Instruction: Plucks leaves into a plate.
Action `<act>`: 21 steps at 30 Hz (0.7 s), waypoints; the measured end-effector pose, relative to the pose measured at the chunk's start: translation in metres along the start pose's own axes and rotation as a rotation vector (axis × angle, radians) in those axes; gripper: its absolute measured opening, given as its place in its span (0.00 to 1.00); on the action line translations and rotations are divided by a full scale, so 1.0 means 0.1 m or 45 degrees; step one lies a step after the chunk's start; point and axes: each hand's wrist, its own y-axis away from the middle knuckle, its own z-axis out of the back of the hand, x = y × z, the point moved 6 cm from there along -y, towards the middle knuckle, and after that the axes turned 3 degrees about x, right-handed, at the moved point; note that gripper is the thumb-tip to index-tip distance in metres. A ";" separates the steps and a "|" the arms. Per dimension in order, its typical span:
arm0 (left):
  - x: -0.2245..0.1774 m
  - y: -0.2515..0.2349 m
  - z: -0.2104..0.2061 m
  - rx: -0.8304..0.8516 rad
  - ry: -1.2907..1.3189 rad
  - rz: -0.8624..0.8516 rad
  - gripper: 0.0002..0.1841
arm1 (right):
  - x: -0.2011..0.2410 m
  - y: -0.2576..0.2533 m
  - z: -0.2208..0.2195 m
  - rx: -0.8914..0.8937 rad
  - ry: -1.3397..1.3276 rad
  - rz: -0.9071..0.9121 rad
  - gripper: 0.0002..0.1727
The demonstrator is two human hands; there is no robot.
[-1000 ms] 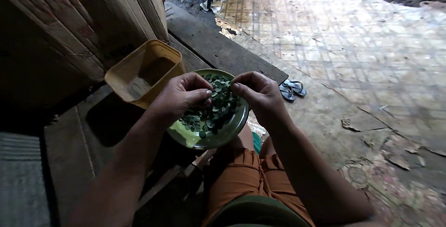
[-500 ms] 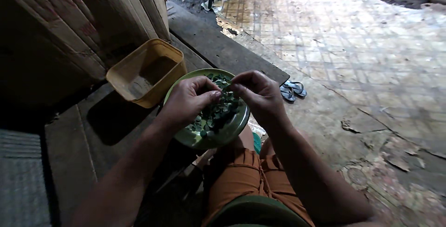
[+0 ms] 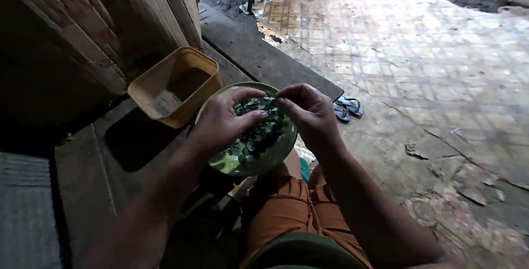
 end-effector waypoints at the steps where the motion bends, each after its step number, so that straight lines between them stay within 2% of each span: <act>1: -0.01 0.01 -0.03 -0.029 0.035 -0.007 0.14 | 0.02 0.00 -0.03 0.010 -0.001 -0.007 0.07; 3: -0.01 0.02 -0.08 -0.057 0.078 0.030 0.05 | 0.07 0.01 -0.10 0.019 0.020 -0.037 0.06; 5: -0.01 0.03 -0.09 -0.054 0.012 0.039 0.02 | 0.09 0.01 -0.13 0.031 0.039 -0.038 0.06; 9: 0.01 0.01 -0.02 -0.074 -0.148 0.003 0.03 | 0.05 0.00 -0.06 0.009 0.029 -0.018 0.07; 13: 0.06 -0.01 0.25 -0.212 -0.195 0.031 0.06 | -0.01 -0.01 0.02 0.012 0.028 -0.040 0.07; 18: 0.29 0.01 0.83 -0.496 -0.442 0.114 0.13 | -0.04 -0.04 -0.08 0.251 0.280 -0.132 0.10; 21: 0.48 0.05 1.07 -0.590 -0.609 0.245 0.15 | -0.01 -0.07 -0.08 0.314 0.459 -0.075 0.12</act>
